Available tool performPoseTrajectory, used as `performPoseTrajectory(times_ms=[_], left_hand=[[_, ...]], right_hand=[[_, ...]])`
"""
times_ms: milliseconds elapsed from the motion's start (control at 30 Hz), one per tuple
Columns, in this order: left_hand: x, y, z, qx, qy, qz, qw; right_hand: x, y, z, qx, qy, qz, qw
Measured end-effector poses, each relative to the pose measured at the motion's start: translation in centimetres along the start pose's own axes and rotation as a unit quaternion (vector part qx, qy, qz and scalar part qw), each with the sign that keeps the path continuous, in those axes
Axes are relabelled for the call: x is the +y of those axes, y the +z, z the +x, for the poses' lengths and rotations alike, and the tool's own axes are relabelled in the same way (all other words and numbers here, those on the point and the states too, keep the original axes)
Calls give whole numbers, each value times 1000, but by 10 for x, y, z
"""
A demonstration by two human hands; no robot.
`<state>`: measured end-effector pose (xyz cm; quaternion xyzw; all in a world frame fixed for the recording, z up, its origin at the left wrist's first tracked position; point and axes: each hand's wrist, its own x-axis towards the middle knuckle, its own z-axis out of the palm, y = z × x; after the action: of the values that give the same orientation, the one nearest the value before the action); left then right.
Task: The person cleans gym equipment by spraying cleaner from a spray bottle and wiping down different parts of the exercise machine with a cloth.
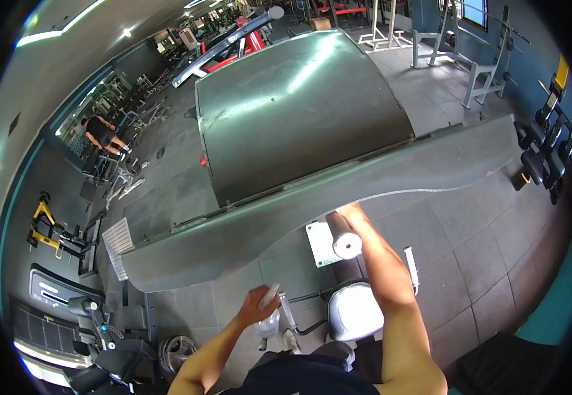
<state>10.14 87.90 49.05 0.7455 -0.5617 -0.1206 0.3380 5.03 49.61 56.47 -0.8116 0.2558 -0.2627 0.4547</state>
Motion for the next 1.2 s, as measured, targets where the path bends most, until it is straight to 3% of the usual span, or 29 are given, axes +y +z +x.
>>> performPoseTrajectory(times_ms=[33, 100, 133, 167, 200, 267, 400, 467, 500, 533, 567, 633, 667, 733, 833, 867, 900, 933, 1067, 1167, 1200], left_hand=[[-9, 2, -29, -38, -44, 13, 998], [-37, 28, -103, 139, 11, 158, 978], [-27, 14, -116, 36, -121, 87, 988], [-8, -3, -122, -69, -250, 12, 966], [-2, -8, -127, -52, -274, 7, 960], [12, -19, -151, -38, -339, 0, 940], [21, -32, -152, -5, -282, -32, 959], [23, -34, -145, 11, -227, -12, 974], [27, -37, -142, 21, -205, 2, 979], [42, -44, -131, 30, -206, 27, 978], [44, -47, -125, 64, -164, 23, 984], [54, -55, -104, 102, -122, 51, 986], [62, -61, -90, 105, -124, 84, 983], [65, -78, -63, 117, -11, 158, 981], [101, -109, -9, 198, 63, 151, 966], [102, -120, 5, 224, 110, 149, 957], [97, -120, 15, 304, 59, -49, 950], [117, -138, 30, 290, 67, 121, 947], [114, -157, 62, 388, 117, 128, 905], [54, -179, 63, 320, 155, 130, 926], [37, -177, 64, 315, 124, 113, 934]], right_hand=[[4, 0, -5, 5, 8, -2, 1000], [14, -3, -14, 16, 12, 80, 997], [17, -5, -27, 26, 19, 185, 982], [16, -6, -44, 34, 26, 282, 958], [14, -5, -54, 31, 23, 338, 940], [6, -2, -58, -4, -11, 312, 950], [-4, -4, -49, -43, -109, 236, 965], [-8, -8, -65, 50, -118, 365, 922], [-11, 1, -87, 114, -69, 517, 845], [-19, 26, -121, 200, -9, 732, 651], [-8, 45, -150, 239, 73, 755, 606], [-8, 42, -211, 227, 45, 757, 611], [12, 44, -240, 265, 96, 723, 631], [35, 39, -265, 304, 138, 677, 655], [-9, 10, -272, 377, 173, 604, 681], [-7, 12, -282, 401, 165, 593, 678], [-2, 15, -294, 426, 156, 582, 675], [-3, 20, -309, 438, 153, 581, 669], [-27, 52, -370, 502, 186, 586, 608], [-39, 93, -413, 542, 199, 570, 584], [-42, 111, -426, 561, 195, 558, 580]])
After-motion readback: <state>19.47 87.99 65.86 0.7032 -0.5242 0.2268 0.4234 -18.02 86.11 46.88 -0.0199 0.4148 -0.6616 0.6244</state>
